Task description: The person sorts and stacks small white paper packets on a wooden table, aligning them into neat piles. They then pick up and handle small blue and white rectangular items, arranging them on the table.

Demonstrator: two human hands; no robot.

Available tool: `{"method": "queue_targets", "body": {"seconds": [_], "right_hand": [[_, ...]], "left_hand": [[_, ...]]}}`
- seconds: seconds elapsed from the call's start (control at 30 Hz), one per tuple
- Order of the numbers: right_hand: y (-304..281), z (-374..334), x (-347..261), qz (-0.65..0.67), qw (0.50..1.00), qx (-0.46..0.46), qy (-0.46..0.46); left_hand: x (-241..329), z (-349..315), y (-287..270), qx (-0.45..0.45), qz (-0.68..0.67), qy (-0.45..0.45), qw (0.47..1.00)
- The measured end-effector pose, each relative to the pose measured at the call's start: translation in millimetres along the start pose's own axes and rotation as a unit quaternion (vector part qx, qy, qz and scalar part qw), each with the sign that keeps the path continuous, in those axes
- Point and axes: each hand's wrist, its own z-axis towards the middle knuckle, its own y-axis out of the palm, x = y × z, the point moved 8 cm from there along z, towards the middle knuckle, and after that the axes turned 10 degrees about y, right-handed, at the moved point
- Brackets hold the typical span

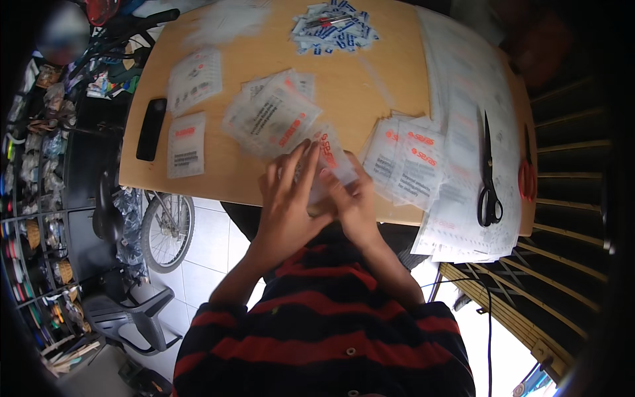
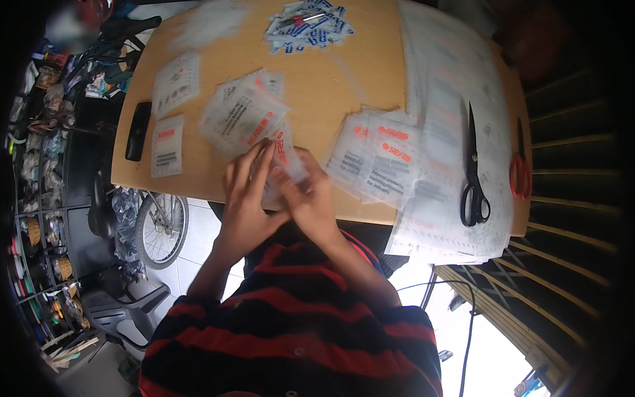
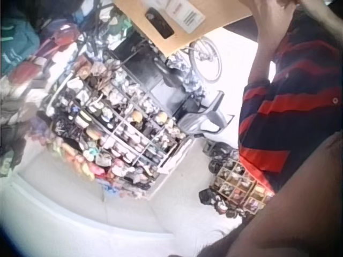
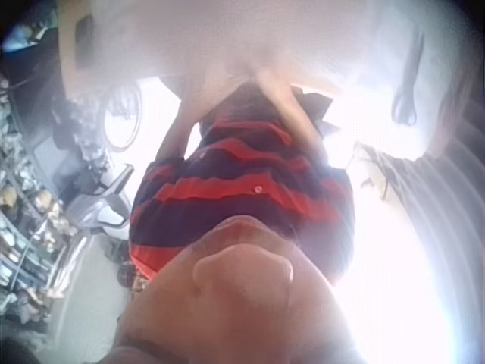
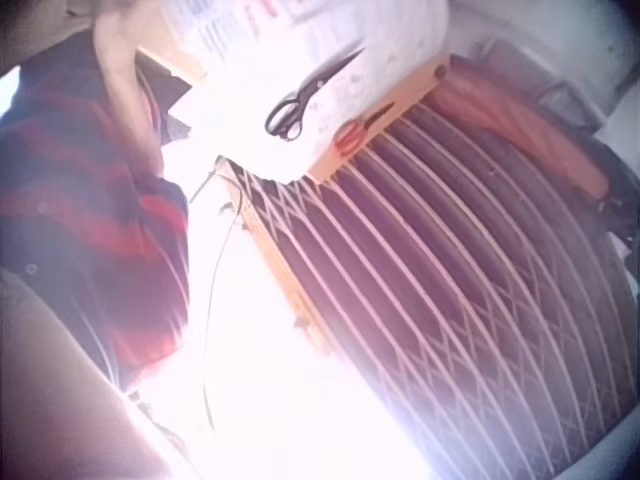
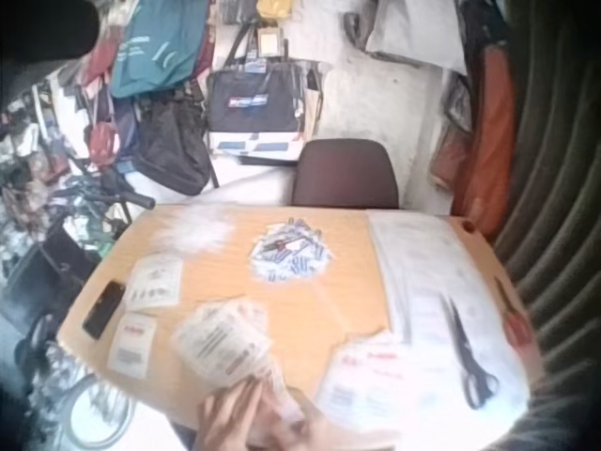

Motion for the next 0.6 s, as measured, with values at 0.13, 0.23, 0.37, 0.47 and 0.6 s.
{"method": "queue_targets", "body": {"seconds": [0.13,0.23,0.37,0.47,0.6], "right_hand": [[-43,-9,-7,-0.043,0.998,0.05,0.015],[-63,-16,-19,-0.046,0.997,0.034,0.045],[-78,-20,-32,-0.052,0.997,0.06,0.023],[-87,-20,-44,-0.022,0.995,0.098,-0.025],[-108,-20,-47,-0.034,0.989,0.14,-0.036]], "left_hand": [[13,-1,-19,0.11,-0.107,-0.014,0.988],[-18,-10,11,0.137,-0.388,-0.165,0.896],[-2,2,42,0.038,-0.513,-0.194,0.835],[-1,18,51,0.055,-0.507,-0.169,0.844],[5,25,69,0.075,-0.548,-0.143,0.821]]}}
